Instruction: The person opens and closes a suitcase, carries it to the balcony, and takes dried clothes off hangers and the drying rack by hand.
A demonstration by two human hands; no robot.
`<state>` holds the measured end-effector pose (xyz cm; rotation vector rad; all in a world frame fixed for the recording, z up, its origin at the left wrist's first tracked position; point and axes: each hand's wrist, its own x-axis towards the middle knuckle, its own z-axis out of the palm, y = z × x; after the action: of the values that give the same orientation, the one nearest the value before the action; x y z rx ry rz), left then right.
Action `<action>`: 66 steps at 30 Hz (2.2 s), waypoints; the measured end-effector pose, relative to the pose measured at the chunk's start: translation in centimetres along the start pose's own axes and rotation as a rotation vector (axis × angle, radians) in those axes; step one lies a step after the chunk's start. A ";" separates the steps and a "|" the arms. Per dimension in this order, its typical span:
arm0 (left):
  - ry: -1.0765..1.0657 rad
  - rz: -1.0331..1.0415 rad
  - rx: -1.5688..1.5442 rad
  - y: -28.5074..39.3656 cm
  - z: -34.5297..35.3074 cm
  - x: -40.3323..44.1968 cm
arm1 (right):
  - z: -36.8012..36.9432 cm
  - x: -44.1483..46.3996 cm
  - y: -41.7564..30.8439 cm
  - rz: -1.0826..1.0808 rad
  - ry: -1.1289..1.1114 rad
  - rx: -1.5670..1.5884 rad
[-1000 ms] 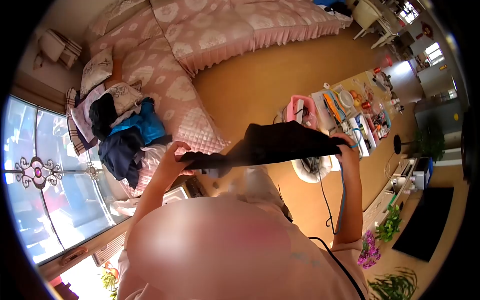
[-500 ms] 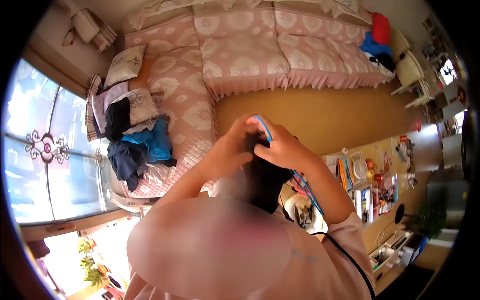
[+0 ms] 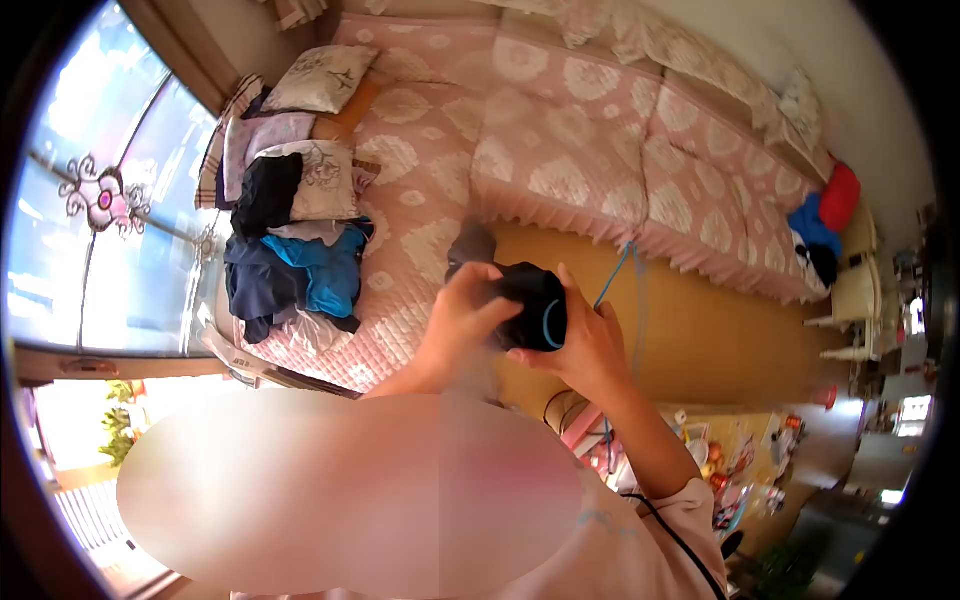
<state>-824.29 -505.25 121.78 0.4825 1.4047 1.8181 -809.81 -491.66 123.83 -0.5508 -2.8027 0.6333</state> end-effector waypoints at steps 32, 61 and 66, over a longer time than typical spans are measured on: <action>0.632 0.386 0.587 23.2 -22.9 37.8 | -3.2 63.5 0.2 -0.968 0.062 -0.224; 1.104 -0.288 -0.635 -7.3 -30.8 58.0 | 28.6 79.4 18.9 -0.699 -0.470 -0.186; 0.894 -0.429 -0.296 -10.5 -29.6 58.1 | 26.8 81.0 21.8 -0.544 -0.263 -0.102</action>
<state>-877.87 -479.03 93.43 -0.8291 1.5670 1.8839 -884.18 -450.65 100.40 0.3062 -3.0348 0.4712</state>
